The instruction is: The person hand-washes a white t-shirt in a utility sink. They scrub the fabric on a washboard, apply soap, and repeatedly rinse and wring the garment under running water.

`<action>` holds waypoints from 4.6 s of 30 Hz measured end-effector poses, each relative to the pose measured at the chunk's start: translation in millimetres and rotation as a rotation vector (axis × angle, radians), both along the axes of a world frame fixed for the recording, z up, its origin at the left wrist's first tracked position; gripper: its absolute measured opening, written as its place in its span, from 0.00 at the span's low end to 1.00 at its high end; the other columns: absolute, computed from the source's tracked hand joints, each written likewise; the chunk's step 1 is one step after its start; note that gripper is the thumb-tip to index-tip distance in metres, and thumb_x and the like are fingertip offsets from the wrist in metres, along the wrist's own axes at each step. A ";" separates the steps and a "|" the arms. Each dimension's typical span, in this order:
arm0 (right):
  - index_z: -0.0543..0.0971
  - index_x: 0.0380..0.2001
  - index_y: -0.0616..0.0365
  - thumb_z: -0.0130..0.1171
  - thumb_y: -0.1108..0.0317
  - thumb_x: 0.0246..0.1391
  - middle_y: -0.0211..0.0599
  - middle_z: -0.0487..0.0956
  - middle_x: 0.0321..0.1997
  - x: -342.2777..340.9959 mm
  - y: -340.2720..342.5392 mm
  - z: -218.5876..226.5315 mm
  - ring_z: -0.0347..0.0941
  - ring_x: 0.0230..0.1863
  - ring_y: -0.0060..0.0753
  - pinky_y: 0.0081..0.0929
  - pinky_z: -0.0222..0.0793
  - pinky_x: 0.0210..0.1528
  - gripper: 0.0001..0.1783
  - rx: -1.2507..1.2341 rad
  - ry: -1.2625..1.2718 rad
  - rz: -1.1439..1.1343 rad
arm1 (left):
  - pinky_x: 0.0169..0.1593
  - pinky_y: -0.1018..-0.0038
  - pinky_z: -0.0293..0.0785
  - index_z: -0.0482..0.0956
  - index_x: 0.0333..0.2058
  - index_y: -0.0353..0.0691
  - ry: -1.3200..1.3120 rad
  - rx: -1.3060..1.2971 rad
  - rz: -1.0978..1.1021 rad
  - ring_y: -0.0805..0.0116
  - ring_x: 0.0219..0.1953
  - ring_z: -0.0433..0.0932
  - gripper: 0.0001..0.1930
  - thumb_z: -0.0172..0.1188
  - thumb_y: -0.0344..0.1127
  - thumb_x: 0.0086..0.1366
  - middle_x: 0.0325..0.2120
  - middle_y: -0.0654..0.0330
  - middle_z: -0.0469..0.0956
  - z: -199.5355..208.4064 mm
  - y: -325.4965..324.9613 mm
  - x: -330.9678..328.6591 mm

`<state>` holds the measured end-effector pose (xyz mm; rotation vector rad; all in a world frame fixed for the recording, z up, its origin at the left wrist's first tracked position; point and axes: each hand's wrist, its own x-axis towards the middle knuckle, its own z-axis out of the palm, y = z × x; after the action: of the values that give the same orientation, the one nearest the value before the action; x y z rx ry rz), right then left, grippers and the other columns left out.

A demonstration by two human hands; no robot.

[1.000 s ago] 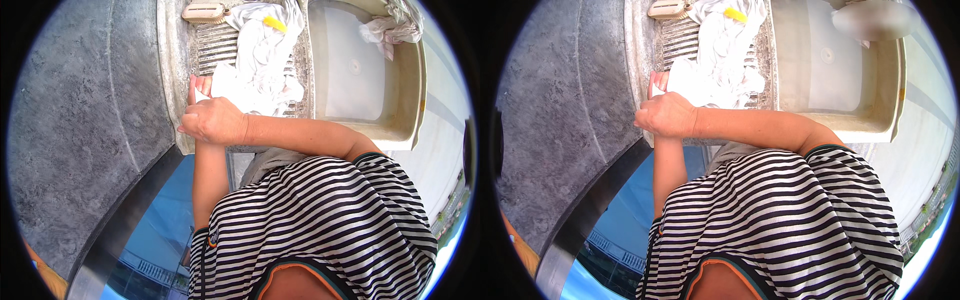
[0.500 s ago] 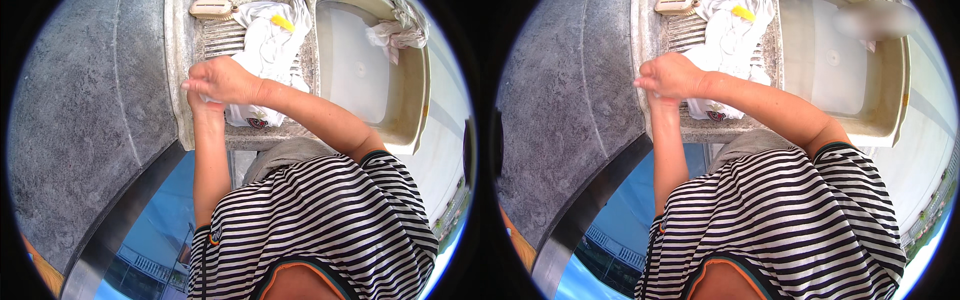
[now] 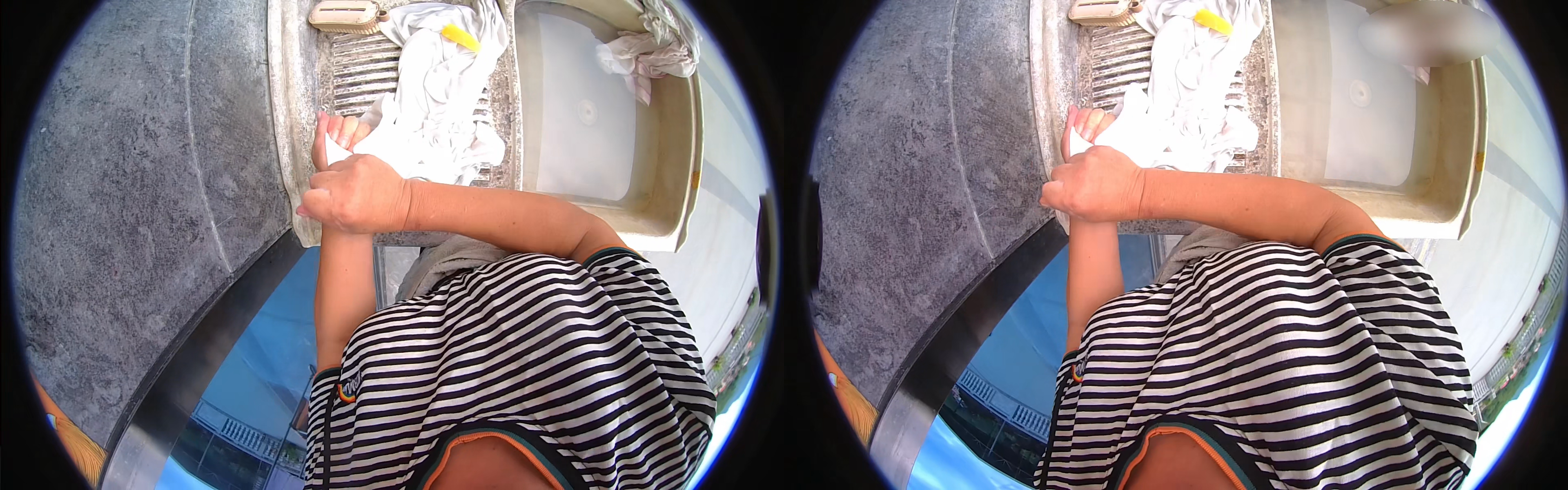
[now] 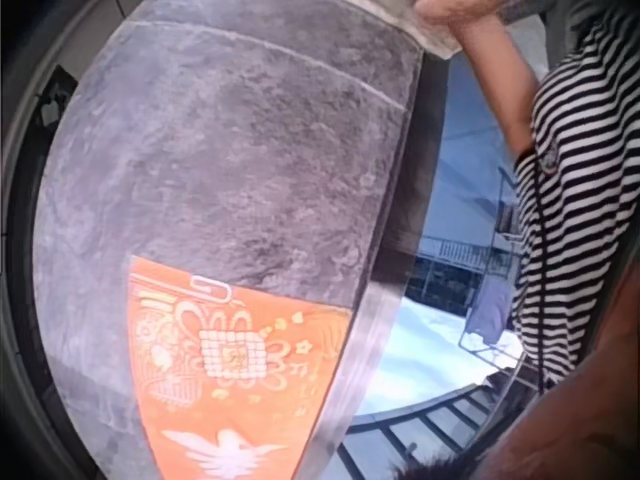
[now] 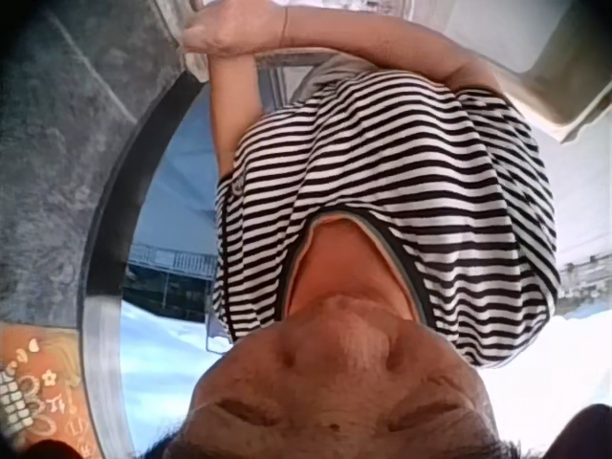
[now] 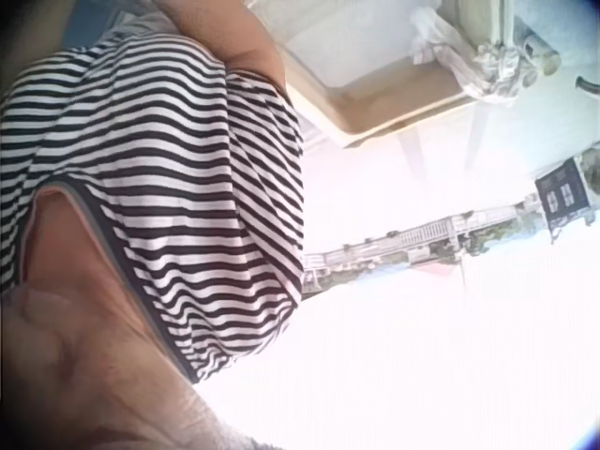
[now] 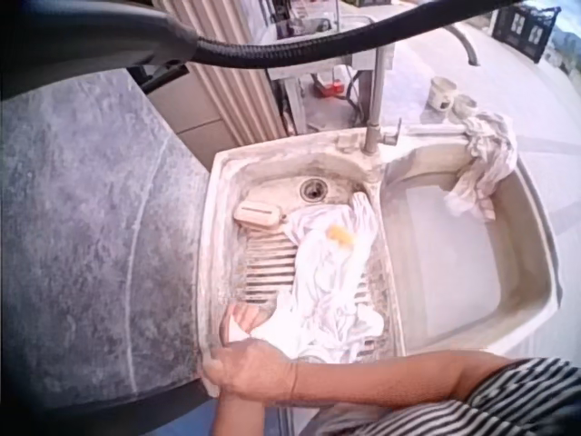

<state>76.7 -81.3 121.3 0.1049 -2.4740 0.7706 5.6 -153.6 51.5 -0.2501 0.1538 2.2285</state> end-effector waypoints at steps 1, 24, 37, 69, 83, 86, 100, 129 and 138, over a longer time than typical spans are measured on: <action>0.76 0.20 0.54 0.56 0.52 0.58 0.41 0.78 0.22 -11.0 2.8 -15.8 0.78 0.28 0.50 0.47 0.73 0.30 0.19 0.108 -0.104 0.012 | 0.39 0.67 0.65 0.66 0.32 0.45 0.143 -0.248 0.175 0.69 0.32 0.63 0.17 0.42 0.51 0.74 0.29 0.65 0.65 1.8 8.0 15.4; 0.70 0.15 0.59 0.64 0.44 0.53 0.40 0.71 0.14 -78.0 106.5 -25.6 0.68 0.19 0.37 0.36 0.68 0.29 0.30 -0.595 -0.447 0.000 | 0.49 0.70 0.73 0.74 0.47 0.34 0.680 -1.113 0.092 0.69 0.43 0.75 0.30 0.66 0.57 0.60 0.42 0.58 0.78 44.4 -0.6 17.6; 0.76 0.22 0.54 0.64 0.58 0.58 0.24 0.74 0.22 -32.2 123.1 -26.3 0.71 0.33 0.14 0.23 0.71 0.41 0.15 -1.395 -0.589 0.265 | 0.55 0.61 0.74 0.75 0.49 0.36 0.122 -0.877 0.150 0.59 0.48 0.78 0.22 0.61 0.48 0.66 0.44 0.54 0.79 34.1 -9.2 6.9; 0.71 0.18 0.51 0.56 0.56 0.56 0.38 0.73 0.16 13.8 0.6 -18.2 0.74 0.22 0.51 0.45 0.73 0.31 0.17 -0.130 0.031 0.365 | 0.45 0.71 0.73 0.72 0.35 0.42 0.273 0.102 0.105 0.68 0.36 0.75 0.20 0.44 0.53 0.73 0.32 0.63 0.74 -32.1 -9.8 12.8; 0.72 0.22 0.54 0.56 0.65 0.46 0.39 0.75 0.19 -23.3 10.0 -30.5 0.77 0.26 0.52 0.47 0.73 0.31 0.07 -0.387 -0.151 0.236 | 0.57 0.59 0.69 0.69 0.57 0.37 0.155 -0.731 0.052 0.59 0.53 0.74 0.27 0.42 0.53 0.72 0.51 0.56 0.74 -9.9 -21.7 32.9; 0.75 0.26 0.56 0.56 0.62 0.53 0.40 0.75 0.22 -69.2 67.5 -49.4 0.77 0.28 0.54 0.46 0.73 0.33 0.09 -0.301 -0.170 0.029 | 0.56 0.61 0.69 0.72 0.53 0.38 0.051 -0.805 0.068 0.61 0.51 0.74 0.24 0.45 0.52 0.72 0.48 0.59 0.76 37.7 27.3 19.2; 0.75 0.36 0.58 0.68 0.62 0.51 0.36 0.77 0.38 130.2 177.1 -56.1 0.77 0.37 0.40 0.33 0.74 0.40 0.16 -0.149 -0.703 0.117 | 0.55 0.61 0.69 0.73 0.51 0.39 2.165 -1.114 -0.133 0.52 0.51 0.73 0.33 0.72 0.50 0.51 0.48 0.53 0.74 29.3 34.2 68.6; 0.72 0.20 0.56 0.61 0.55 0.56 0.42 0.74 0.19 21.4 31.2 -10.5 0.75 0.23 0.47 0.40 0.72 0.28 0.19 -0.150 -0.019 0.287 | 0.42 0.72 0.72 0.71 0.26 0.46 0.057 0.029 -0.154 0.71 0.29 0.72 0.21 0.50 0.56 0.70 0.22 0.63 0.73 -9.9 -0.6 11.0; 0.73 0.19 0.53 0.57 0.53 0.56 0.41 0.77 0.18 -15.9 35.2 -19.8 0.77 0.23 0.51 0.45 0.74 0.29 0.19 -0.356 -0.166 0.001 | 0.51 0.66 0.74 0.72 0.49 0.36 0.301 -0.345 0.050 0.62 0.48 0.76 0.22 0.43 0.50 0.73 0.46 0.55 0.75 -6.7 30.6 19.9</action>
<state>60.8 -46.1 101.5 -0.0917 -2.4433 1.2498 25.4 -123.0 44.9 -0.1017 0.7047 2.2696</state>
